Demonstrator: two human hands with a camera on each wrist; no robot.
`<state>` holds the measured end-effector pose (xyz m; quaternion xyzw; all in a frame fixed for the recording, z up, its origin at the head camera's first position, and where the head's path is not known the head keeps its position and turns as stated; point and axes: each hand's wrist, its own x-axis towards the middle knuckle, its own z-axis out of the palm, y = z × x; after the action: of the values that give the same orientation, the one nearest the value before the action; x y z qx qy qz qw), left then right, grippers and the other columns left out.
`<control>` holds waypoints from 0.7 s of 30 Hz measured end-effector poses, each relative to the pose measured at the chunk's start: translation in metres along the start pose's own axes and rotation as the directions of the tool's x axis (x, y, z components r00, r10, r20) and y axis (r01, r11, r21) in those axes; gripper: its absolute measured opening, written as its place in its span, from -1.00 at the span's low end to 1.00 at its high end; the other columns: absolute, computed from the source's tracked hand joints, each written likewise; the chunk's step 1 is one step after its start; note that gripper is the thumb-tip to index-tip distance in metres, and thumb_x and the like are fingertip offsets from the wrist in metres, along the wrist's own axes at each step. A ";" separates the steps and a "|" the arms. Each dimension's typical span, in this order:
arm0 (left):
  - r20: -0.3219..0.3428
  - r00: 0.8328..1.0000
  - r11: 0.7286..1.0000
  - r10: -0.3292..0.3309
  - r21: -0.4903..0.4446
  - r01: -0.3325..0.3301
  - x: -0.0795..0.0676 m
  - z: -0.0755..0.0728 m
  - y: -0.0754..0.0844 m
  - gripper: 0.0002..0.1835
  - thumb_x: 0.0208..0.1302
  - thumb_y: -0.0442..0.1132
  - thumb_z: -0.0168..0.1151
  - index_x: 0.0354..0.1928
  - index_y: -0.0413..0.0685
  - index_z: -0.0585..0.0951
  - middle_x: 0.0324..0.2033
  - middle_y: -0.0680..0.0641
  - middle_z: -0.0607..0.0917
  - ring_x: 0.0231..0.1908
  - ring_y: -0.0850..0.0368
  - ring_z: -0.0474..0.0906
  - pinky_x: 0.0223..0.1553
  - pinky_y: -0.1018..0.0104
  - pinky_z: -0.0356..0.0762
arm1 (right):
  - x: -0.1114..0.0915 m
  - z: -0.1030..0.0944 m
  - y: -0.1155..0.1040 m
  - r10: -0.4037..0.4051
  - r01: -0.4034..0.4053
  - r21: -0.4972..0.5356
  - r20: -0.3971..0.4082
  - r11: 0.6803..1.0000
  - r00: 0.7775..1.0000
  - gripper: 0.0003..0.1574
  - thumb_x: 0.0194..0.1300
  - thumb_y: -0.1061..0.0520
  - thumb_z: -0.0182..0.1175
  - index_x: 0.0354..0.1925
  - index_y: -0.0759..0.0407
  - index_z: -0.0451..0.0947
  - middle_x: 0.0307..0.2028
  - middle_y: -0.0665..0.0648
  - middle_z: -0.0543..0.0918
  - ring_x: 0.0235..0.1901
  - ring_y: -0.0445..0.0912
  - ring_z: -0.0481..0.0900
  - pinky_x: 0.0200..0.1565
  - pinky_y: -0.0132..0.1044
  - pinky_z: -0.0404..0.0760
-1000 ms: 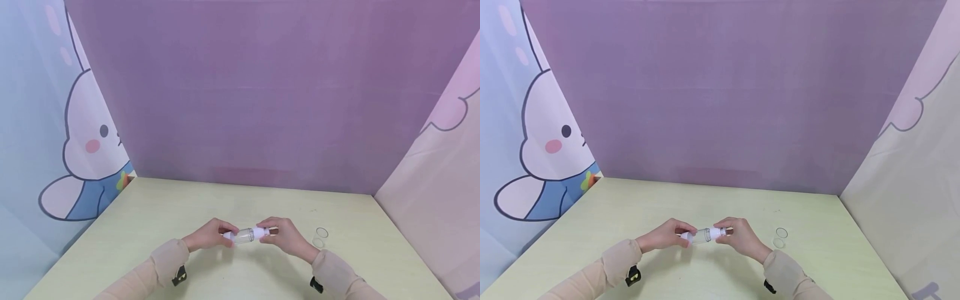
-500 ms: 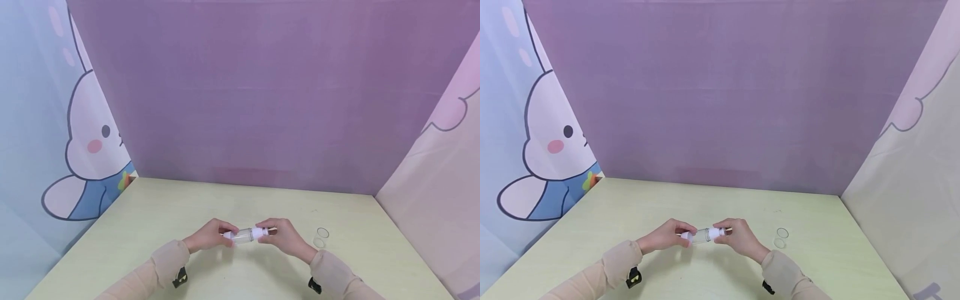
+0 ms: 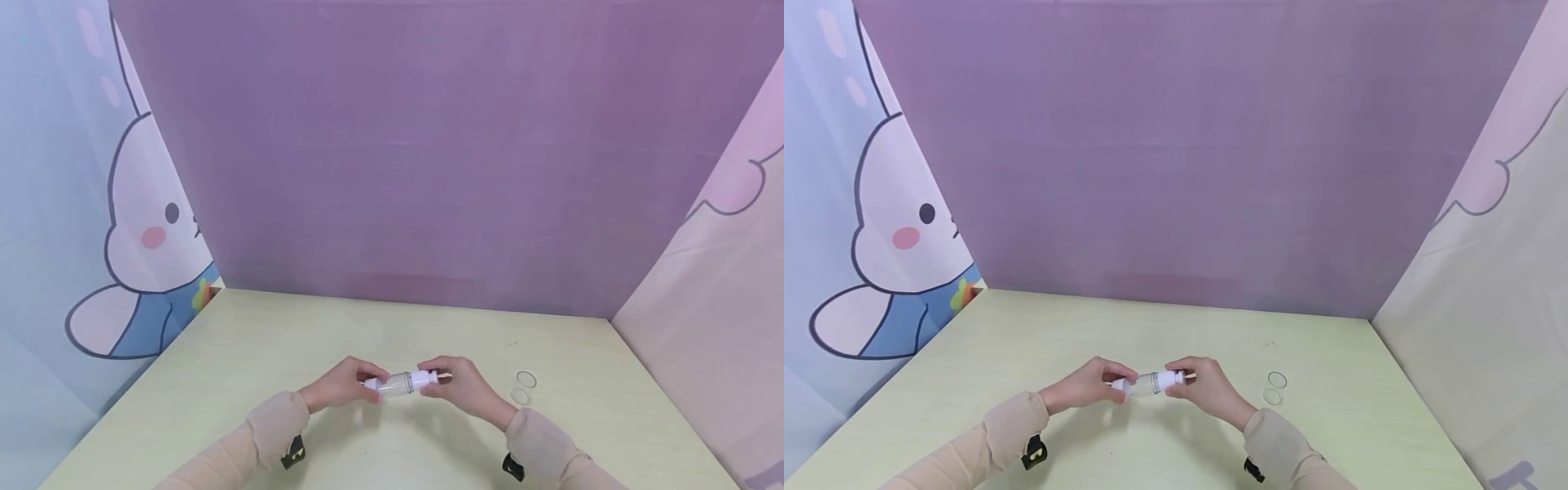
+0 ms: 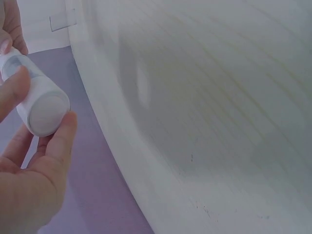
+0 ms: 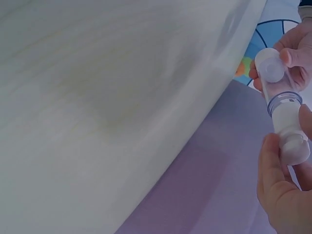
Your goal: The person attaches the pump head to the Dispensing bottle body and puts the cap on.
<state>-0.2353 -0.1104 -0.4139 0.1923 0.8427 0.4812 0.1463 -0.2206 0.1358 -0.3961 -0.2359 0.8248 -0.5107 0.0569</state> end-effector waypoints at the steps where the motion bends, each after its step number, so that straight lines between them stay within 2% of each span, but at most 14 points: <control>1: 0.000 1.000 1.000 -0.001 -0.001 0.001 0.000 0.000 0.000 -0.63 -0.04 -0.32 0.37 -0.09 -0.08 0.64 -0.09 -0.09 0.64 -0.15 0.12 0.54 -0.11 0.19 0.47 | 0.000 0.000 0.000 0.000 0.000 0.010 0.001 1.000 1.000 -0.51 0.02 0.27 0.33 -0.04 0.44 0.51 -0.10 0.38 0.58 -0.17 0.09 0.60 -0.22 -0.37 0.60; 9: -0.005 1.000 1.000 0.003 0.003 -0.003 -0.001 -0.003 0.000 -0.62 -0.01 -0.28 0.36 -0.06 -0.06 0.62 -0.05 -0.10 0.63 -0.09 0.08 0.54 -0.05 0.12 0.46 | -0.001 -0.007 0.001 0.030 -0.030 0.105 -0.006 0.994 1.000 -0.44 0.06 0.26 0.30 0.05 0.41 0.45 0.05 0.43 0.50 0.02 0.20 0.51 -0.12 -0.33 0.57; 14: -0.006 1.000 1.000 -0.008 -0.010 0.008 -0.002 -0.004 -0.001 -0.62 0.00 -0.26 0.37 -0.05 -0.06 0.62 -0.04 -0.10 0.62 -0.10 0.08 0.53 -0.07 0.13 0.47 | -0.006 -0.011 -0.002 0.067 -0.069 0.181 0.013 0.981 0.998 -0.43 0.10 0.28 0.27 0.09 0.42 0.42 0.10 0.43 0.46 0.04 0.22 0.50 -0.10 -0.28 0.57; 21: -0.003 1.000 0.999 -0.013 -0.031 0.013 -0.001 -0.003 -0.001 -0.64 -0.01 -0.25 0.38 -0.09 -0.02 0.64 -0.05 -0.10 0.63 -0.13 0.10 0.54 -0.10 0.16 0.49 | -0.006 -0.009 -0.001 0.062 -0.062 0.192 0.010 0.979 0.998 -0.48 0.10 0.32 0.25 0.06 0.43 0.44 0.08 0.42 0.47 0.06 0.23 0.47 -0.10 -0.28 0.57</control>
<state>-0.2363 -0.1132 -0.4132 0.1837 0.8365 0.4938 0.1507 -0.2175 0.1455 -0.3922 -0.2046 0.7786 -0.5853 0.0970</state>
